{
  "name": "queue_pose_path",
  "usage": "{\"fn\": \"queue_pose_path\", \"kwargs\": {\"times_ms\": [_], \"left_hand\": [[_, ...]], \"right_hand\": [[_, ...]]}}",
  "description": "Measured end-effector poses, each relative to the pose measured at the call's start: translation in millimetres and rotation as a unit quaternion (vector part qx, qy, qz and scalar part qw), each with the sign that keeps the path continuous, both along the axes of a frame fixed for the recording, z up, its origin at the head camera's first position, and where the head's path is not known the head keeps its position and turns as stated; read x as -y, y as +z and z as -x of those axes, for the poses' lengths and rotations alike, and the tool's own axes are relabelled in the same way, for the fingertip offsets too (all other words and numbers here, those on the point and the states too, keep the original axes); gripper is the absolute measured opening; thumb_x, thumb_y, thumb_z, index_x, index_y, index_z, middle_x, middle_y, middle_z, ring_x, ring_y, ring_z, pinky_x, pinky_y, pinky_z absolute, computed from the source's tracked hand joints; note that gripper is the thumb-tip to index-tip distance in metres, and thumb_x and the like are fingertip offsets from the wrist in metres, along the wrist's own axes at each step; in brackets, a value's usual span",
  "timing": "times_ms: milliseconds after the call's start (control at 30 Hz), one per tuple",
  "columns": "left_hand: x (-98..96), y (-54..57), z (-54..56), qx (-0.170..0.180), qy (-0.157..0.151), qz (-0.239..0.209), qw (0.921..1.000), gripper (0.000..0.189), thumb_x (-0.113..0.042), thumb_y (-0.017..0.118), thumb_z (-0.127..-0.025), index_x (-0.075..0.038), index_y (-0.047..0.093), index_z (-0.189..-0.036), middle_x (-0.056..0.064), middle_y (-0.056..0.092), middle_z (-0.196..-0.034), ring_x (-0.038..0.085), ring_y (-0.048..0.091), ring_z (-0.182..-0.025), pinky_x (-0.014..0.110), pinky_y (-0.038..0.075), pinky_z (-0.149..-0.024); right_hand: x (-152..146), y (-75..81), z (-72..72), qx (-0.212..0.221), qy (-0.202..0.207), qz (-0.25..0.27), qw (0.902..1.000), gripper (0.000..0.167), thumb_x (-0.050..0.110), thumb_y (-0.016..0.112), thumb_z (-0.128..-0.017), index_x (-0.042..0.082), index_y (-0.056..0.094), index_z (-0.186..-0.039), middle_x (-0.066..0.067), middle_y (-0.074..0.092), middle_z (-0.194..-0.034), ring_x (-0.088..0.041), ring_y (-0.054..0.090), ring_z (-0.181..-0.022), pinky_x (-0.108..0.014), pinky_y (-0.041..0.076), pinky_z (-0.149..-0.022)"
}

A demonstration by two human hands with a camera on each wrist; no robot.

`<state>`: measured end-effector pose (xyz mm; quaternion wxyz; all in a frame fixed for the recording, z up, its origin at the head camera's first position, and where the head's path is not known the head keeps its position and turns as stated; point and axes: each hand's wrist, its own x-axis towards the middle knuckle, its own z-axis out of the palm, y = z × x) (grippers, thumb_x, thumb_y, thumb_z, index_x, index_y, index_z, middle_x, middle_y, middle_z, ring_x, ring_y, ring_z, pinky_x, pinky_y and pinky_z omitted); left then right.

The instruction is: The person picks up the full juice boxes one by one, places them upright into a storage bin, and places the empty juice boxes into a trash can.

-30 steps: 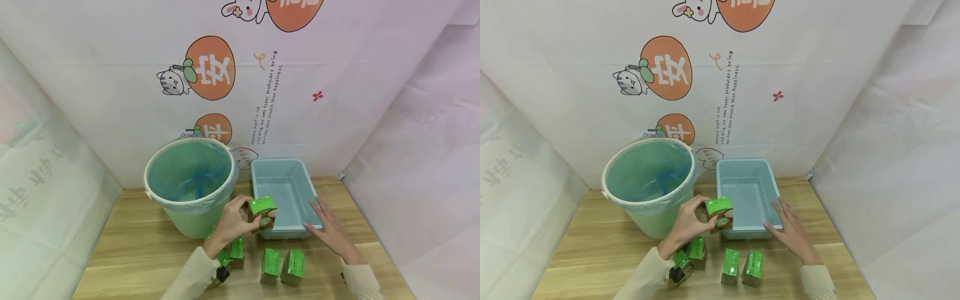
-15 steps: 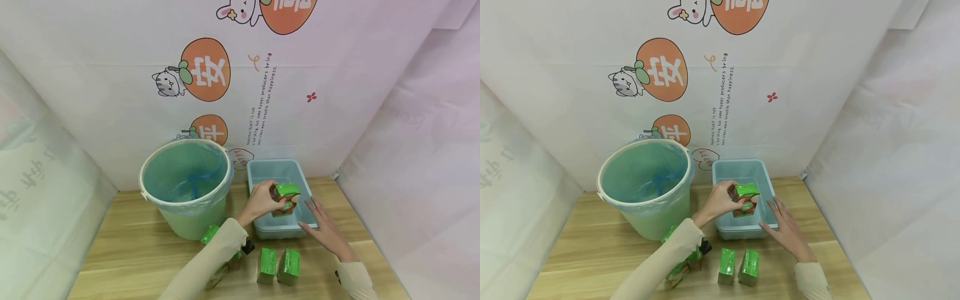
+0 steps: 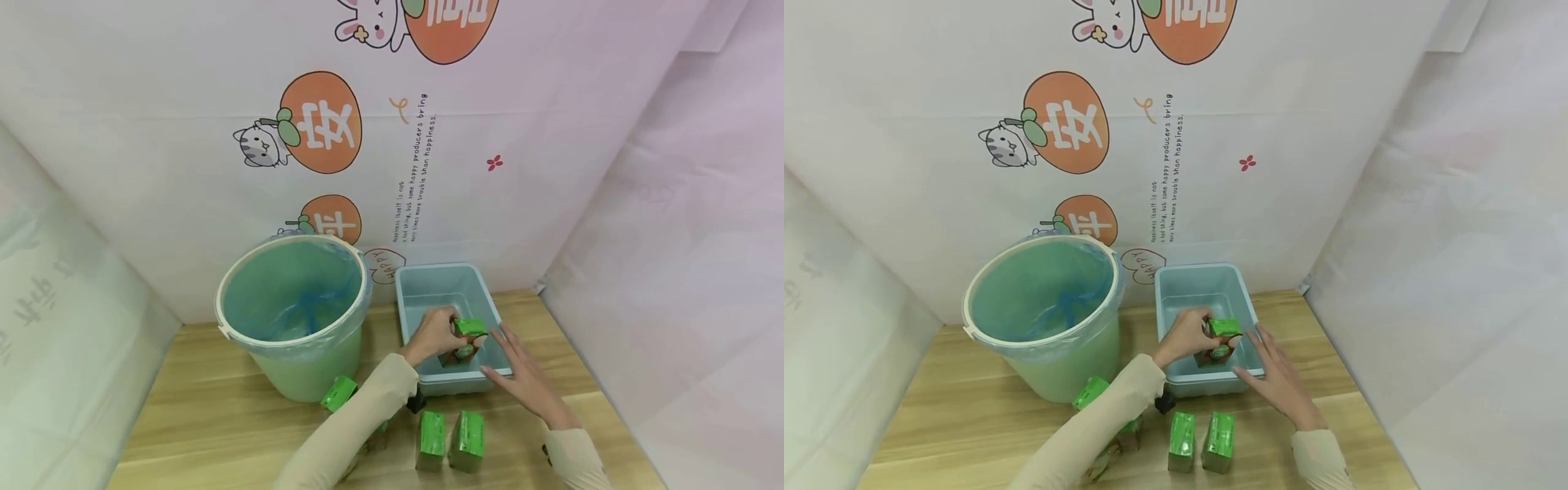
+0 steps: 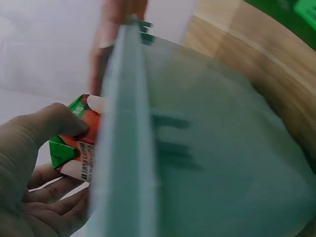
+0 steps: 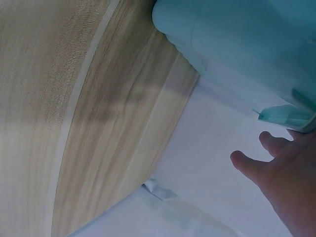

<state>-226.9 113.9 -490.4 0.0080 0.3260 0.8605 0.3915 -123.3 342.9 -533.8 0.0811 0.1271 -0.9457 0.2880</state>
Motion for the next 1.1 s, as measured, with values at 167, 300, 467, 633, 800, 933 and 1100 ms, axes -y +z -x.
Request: {"fn": "queue_pose_path", "kwargs": {"times_ms": [167, 300, 467, 633, 800, 933, 1100], "left_hand": [[-9.1, -14.1, -0.6, 0.012, 0.004, 0.043, 0.999, 0.029, -0.015, 0.092, -0.083, -0.005, 0.068, -0.096, 0.002, 0.066, -0.083, 0.006, 0.057, -0.066, 0.017, 0.048, -0.059], [-17.5, -20.8, -4.6, 0.049, 0.003, 0.058, 0.9971, 0.032, -0.015, 0.093, -0.083, -0.005, 0.065, -0.095, 0.001, 0.063, -0.083, 0.007, 0.055, -0.067, 0.018, 0.047, -0.059], [-26.5, -24.7, -7.3, 0.073, 0.006, 0.086, 0.9936, 0.039, -0.016, 0.095, -0.08, -0.006, 0.063, -0.099, 0.001, 0.062, -0.086, 0.008, 0.056, -0.071, 0.02, 0.048, -0.06], [-31.6, -27.4, -7.5, 0.083, 0.0, 0.104, 0.9911, 0.043, -0.015, 0.097, -0.079, -0.003, 0.064, -0.104, 0.004, 0.063, -0.092, 0.012, 0.06, -0.076, 0.021, 0.05, -0.063], [-31.7, -29.8, -8.6, 0.105, -0.002, 0.116, 0.9878, 0.041, -0.013, 0.096, -0.08, -0.004, 0.062, -0.101, 0.003, 0.061, -0.09, 0.013, 0.059, -0.076, 0.023, 0.05, -0.064], [-32.2, -30.2, -8.5, 0.111, -0.007, 0.115, 0.9871, 0.041, -0.013, 0.095, -0.081, -0.005, 0.062, -0.102, 0.003, 0.061, -0.09, 0.012, 0.059, -0.077, 0.023, 0.05, -0.065], [-31.2, -29.5, -9.7, 0.122, -0.013, 0.102, 0.9872, 0.043, -0.011, 0.093, -0.082, -0.002, 0.061, -0.11, 0.006, 0.062, -0.094, 0.014, 0.061, -0.079, 0.024, 0.051, -0.067]], "right_hand": [[0.4, 1.5, -2.3, -0.007, 0.0, 0.001, 1.0, 0.081, 0.04, 0.071, -0.101, 0.008, 0.034, -0.165, -0.02, 0.019, -0.174, -0.057, 0.026, -0.151, -0.082, 0.029, -0.106], [-0.8, 1.3, -3.4, -0.007, -0.002, 0.004, 1.0, 0.081, 0.039, 0.072, -0.101, 0.008, 0.035, -0.165, -0.021, 0.02, -0.173, -0.057, 0.025, -0.151, -0.083, 0.03, -0.106], [0.3, 1.1, -2.2, -0.012, 0.001, 0.008, 0.9999, 0.08, 0.038, 0.072, -0.1, 0.007, 0.036, -0.164, -0.021, 0.021, -0.173, -0.057, 0.026, -0.151, -0.083, 0.03, -0.105], [2.0, 0.6, -0.9, -0.018, 0.003, 0.013, 0.9998, 0.08, 0.037, 0.073, -0.099, 0.007, 0.037, -0.164, -0.02, 0.021, -0.173, -0.056, 0.026, -0.151, -0.082, 0.03, -0.106], [3.9, 0.7, -1.5, -0.019, 0.004, 0.015, 0.9997, 0.08, 0.036, 0.074, -0.099, 0.006, 0.037, -0.164, -0.021, 0.021, -0.173, -0.057, 0.027, -0.15, -0.082, 0.031, -0.106], [3.8, 0.7, -1.2, -0.016, 0.002, 0.016, 0.9997, 0.08, 0.036, 0.073, -0.099, 0.006, 0.036, -0.164, -0.024, 0.021, -0.172, -0.058, 0.027, -0.15, -0.083, 0.029, -0.106], [3.4, -0.3, -0.4, -0.008, 0.0, 0.02, 0.9998, 0.08, 0.036, 0.073, -0.1, 0.006, 0.035, -0.164, -0.024, 0.02, -0.172, -0.058, 0.024, -0.151, -0.085, 0.025, -0.106]]}}
